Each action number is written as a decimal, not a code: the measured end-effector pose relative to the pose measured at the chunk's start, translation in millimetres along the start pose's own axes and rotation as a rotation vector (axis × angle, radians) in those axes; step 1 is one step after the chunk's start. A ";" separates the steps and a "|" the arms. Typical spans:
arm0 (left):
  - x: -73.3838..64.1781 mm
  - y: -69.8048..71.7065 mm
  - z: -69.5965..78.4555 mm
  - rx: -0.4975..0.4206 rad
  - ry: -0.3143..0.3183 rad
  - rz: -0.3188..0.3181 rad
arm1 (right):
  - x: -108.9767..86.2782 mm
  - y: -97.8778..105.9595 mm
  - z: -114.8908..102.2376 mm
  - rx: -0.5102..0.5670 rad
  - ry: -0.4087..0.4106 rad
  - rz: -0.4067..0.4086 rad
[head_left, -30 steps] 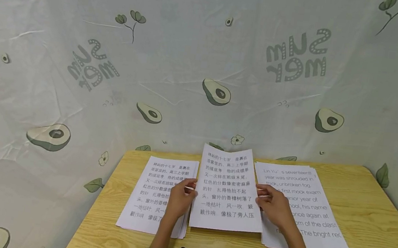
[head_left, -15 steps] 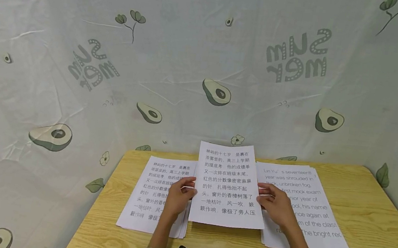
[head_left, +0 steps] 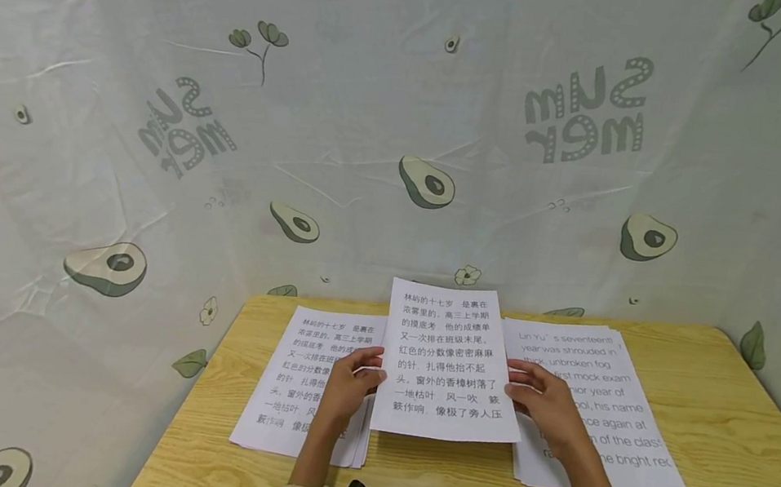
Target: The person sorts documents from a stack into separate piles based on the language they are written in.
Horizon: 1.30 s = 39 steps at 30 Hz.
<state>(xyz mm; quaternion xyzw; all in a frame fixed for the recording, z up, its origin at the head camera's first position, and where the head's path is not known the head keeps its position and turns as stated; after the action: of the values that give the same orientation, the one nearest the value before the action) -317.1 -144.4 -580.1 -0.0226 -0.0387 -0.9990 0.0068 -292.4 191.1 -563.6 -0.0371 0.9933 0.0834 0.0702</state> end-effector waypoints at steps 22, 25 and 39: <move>-9.2 75.2 -9.2 0.133 0.013 0.028 | 8.8 -78.1 5.7 0.049 -0.012 -0.015; -10.4 90.9 -10.6 0.146 0.021 0.027 | 9.9 -94.0 7.2 0.083 -0.014 -0.008; -14.0 157.1 -19.9 0.233 0.059 0.085 | 11.4 -162.3 3.0 0.190 -0.001 -0.013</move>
<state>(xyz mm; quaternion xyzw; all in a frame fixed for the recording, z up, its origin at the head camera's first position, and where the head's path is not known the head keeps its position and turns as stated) -301.6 -302.3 -588.5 0.0060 -0.1532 -0.9868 0.0527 -289.4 31.2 -594.2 -0.0367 0.9965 -0.0118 0.0743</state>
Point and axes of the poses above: each hand's wrist, its own x-axis towards the middle knuckle, its own y-axis out of the back of the hand, z = x × y, the point moved 6 cm from there along x, towards the middle knuckle, and after that the axes turned 4 degrees about -y, right-handed, at the moved point
